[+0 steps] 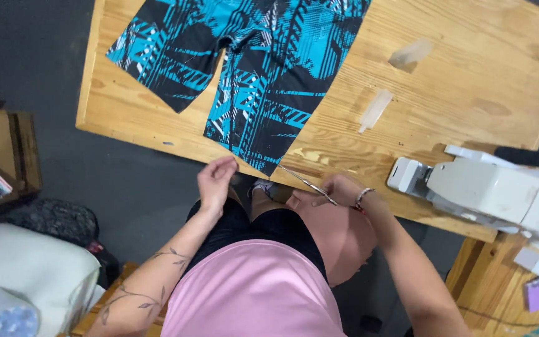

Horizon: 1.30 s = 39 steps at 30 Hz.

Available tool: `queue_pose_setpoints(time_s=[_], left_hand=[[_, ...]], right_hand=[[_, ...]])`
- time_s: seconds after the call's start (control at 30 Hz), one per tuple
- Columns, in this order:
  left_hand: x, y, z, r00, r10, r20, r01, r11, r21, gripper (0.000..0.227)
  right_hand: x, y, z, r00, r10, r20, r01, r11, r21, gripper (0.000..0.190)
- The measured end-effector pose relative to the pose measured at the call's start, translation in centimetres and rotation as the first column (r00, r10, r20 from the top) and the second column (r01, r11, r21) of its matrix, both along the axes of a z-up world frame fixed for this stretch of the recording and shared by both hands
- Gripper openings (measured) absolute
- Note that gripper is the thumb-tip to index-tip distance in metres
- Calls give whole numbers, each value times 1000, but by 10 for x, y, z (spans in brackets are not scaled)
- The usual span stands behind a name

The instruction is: The person pins a blue and black patterned fabric on a wooden table, then uses scissors to cut along the pinned edges. The person removes the pins and continues cutting the fabric into smaller pieces.

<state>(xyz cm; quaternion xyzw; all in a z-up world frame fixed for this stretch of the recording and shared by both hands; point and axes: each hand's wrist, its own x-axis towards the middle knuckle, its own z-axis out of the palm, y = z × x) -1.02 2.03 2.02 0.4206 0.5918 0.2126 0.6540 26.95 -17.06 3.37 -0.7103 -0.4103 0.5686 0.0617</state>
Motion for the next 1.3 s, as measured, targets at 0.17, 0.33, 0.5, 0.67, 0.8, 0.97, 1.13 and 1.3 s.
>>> queue_pose_setpoints(time_s=[0.17,0.33,0.5,0.67,0.8,0.97,1.13,1.3], left_hand=[[-6,34,5,950,-51,-308,229,783,578,21],[-11,79,-42,949,-16,-315,143,912,384,48],[-16,108,-88,781,-232,-580,429,874,229,23],[-11,100,-45,792,-242,-560,469,828,306,16],[-11,87,-13,816,-208,-540,479,766,428,22],[-16,59,38,632,-316,-708,760,75,645,36],[-31,89,20,401,-494,-772,611,-484,627,66],[-19,119,21,396,-441,-805,544,-594,593,63]], right_hand=[[23,-23,13,961,-91,260,74,994,74,38],[31,-18,-13,777,-268,570,244,962,120,41],[21,-12,-41,652,-377,658,273,926,260,20],[-24,-2,-17,683,-299,667,95,941,324,36],[-98,42,-18,760,-116,640,-394,701,595,57],[-108,60,10,718,181,672,-606,637,477,73],[-76,56,25,723,320,613,-658,592,466,72],[-60,46,17,657,237,716,-695,557,454,60]])
